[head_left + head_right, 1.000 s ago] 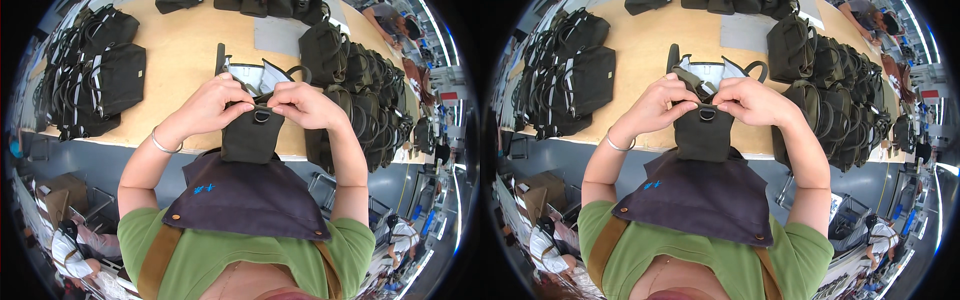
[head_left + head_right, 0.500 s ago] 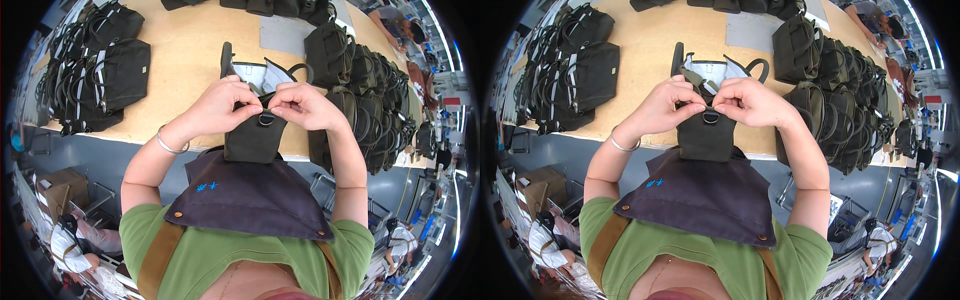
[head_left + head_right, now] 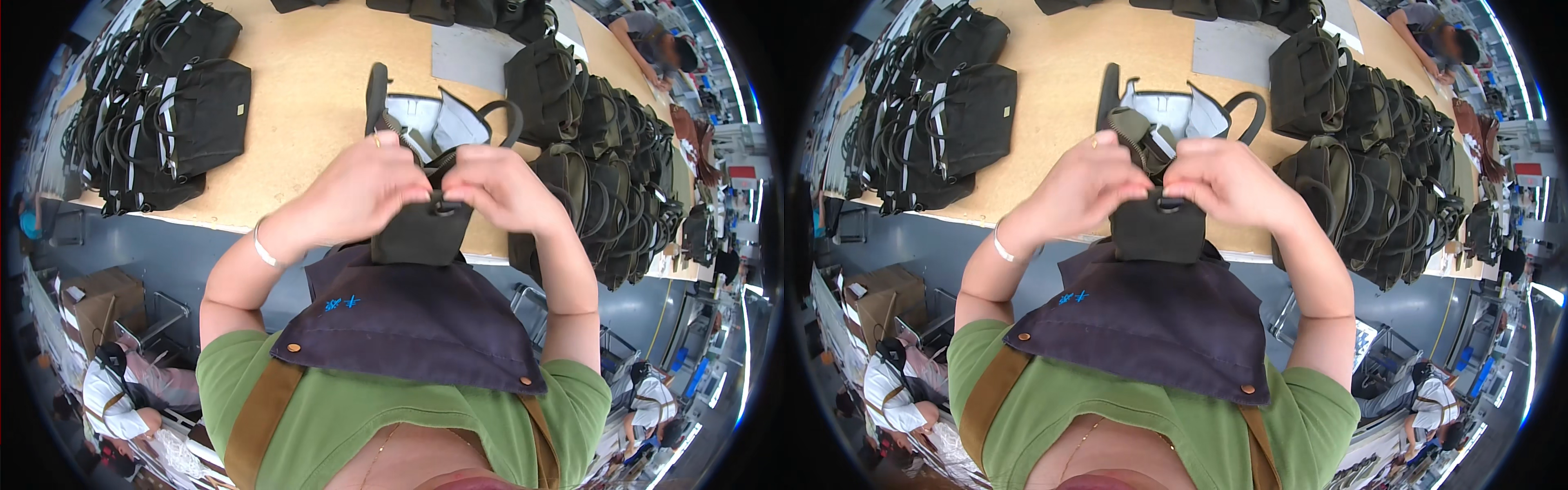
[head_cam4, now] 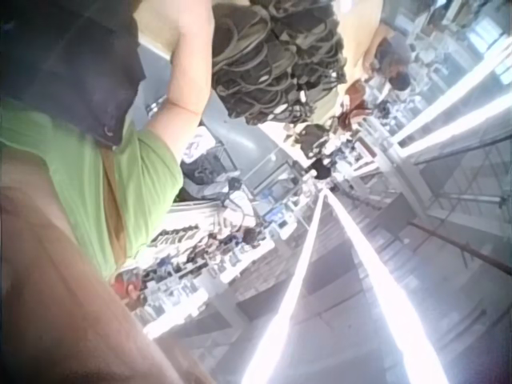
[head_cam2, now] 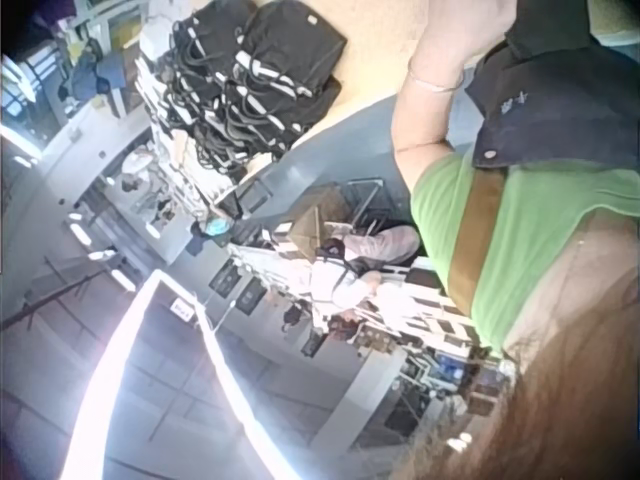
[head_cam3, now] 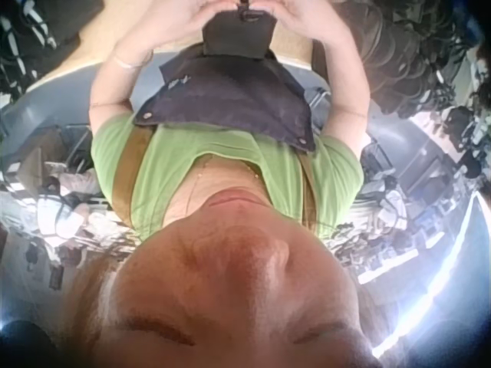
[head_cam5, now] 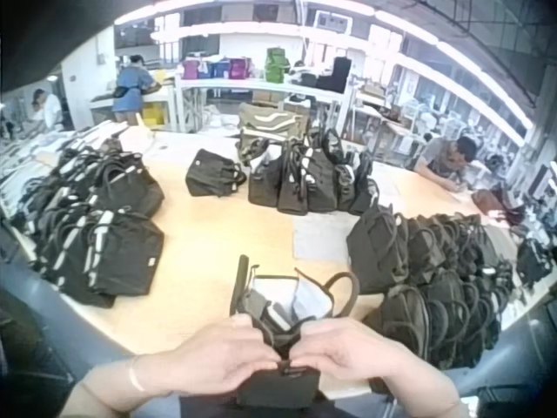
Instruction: The person assembles olive green canvas bags at a workbench. They repeatedly open the bags, insert white paper or cardboard inserts into the interior, and zip the bags closed. The person handles the bags one at a time, moving finished units to a pile on the right.
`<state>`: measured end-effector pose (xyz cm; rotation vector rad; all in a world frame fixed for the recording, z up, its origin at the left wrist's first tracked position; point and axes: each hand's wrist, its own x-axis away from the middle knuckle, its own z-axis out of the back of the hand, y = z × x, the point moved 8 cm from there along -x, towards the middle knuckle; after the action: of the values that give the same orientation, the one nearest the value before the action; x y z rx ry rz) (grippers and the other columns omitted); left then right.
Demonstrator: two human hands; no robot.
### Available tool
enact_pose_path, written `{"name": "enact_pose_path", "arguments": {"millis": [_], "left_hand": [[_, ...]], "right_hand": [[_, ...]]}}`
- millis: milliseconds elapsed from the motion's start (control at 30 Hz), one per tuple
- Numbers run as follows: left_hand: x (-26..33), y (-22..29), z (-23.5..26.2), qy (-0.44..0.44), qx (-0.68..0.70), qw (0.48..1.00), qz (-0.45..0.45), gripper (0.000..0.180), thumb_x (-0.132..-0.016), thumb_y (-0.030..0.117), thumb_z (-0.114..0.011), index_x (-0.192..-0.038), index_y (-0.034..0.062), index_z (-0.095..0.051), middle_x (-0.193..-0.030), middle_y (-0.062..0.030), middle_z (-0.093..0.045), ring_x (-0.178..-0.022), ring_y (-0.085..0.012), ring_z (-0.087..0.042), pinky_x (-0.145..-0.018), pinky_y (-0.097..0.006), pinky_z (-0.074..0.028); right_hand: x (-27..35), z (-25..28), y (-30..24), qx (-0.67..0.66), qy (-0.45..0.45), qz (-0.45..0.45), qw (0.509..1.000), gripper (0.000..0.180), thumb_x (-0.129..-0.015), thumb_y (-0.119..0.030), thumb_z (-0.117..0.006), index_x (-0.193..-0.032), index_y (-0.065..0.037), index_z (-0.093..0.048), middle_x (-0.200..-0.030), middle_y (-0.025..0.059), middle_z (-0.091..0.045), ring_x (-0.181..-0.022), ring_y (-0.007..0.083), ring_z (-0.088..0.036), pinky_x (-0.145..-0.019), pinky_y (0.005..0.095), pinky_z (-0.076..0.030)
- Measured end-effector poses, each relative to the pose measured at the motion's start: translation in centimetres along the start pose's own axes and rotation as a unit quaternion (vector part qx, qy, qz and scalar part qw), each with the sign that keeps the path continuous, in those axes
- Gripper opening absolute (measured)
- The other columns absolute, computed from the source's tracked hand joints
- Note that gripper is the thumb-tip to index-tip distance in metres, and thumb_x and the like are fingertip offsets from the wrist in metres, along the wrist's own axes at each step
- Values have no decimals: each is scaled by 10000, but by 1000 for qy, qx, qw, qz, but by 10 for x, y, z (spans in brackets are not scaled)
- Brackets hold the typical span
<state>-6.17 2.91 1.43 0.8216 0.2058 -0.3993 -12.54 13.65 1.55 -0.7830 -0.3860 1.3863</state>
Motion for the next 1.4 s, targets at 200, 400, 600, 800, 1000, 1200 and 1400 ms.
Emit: {"name": "enact_pose_path", "arguments": {"millis": [200, 400, 600, 800, 1000, 1200, 1400], "left_hand": [[5, -12, -27, 30, -84, 993, -72, 104, -797, 159, -683, -889, 111, -683, -749, -19, -569, -744, -228, -485, -679, -347, -445], [79, -132, -12, 394, 73, 902, 160, 233, -927, 111, -610, -1151, 90, -550, -970, -47, -560, -900, -142, -539, -778, -281, -462], [97, -143, -42, 533, 422, 688, 254, 385, -1005, 278, -501, -1326, 121, -360, -1233, -43, -434, -1106, -132, -462, -901, -292, -441], [24, -67, -59, 264, 316, 899, 151, 393, -1000, 241, -506, -1322, 41, -399, -1332, -85, -487, -1224, -252, -507, -1065, -393, -371], [9, -61, 16, 264, -168, 936, 161, 390, -801, 143, -690, -1175, 79, -596, -1115, -146, -612, -1066, -303, -554, -900, -371, -408], [14, -95, -19, 97, -123, 966, 204, 342, -779, 109, -700, -1114, 74, -639, -1093, -109, -635, -1041, -311, -586, -950, -404, -409], [102, -190, -36, 306, 435, 777, 336, 194, -875, 56, -646, -1065, 21, -632, -957, -26, -642, -871, -140, -609, -773, -272, -494]], "right_hand": [[17, -10, 18, 148, 42, -5, 988, 123, -767, -128, -699, -865, -69, -656, -746, 66, -536, -748, 279, -566, -661, 391, -470], [103, 10, 105, 127, 411, -167, 887, 150, -813, -102, -705, -938, -66, -630, -982, 90, -596, -916, 224, -583, -734, 313, -476], [78, -9, 112, 0, 377, -243, 894, 403, -814, -202, -733, -1157, -106, -545, -1250, 131, -485, -1182, 280, -487, -935, 389, -453], [12, -48, 77, 172, 179, -310, 918, 635, -638, -388, -816, -1185, -170, -578, -1391, 284, -338, -1261, 445, -399, -1004, 531, -340], [1, -48, 73, 144, 217, -142, 955, 326, -605, 1, -586, -909, -113, -616, -1157, 72, -619, -1140, 277, -543, -1033, 527, -278], [4, 4, 57, 98, 288, -21, 952, 186, -624, 63, -616, -674, -100, -541, -1089, 13, -659, -1042, 233, -598, -986, 428, -337], [67, 34, 114, 131, 129, -186, 965, 171, -668, 114, -540, -634, -42, -602, -935, 98, -714, -908, 306, -657, -824, 368, -497]]}}
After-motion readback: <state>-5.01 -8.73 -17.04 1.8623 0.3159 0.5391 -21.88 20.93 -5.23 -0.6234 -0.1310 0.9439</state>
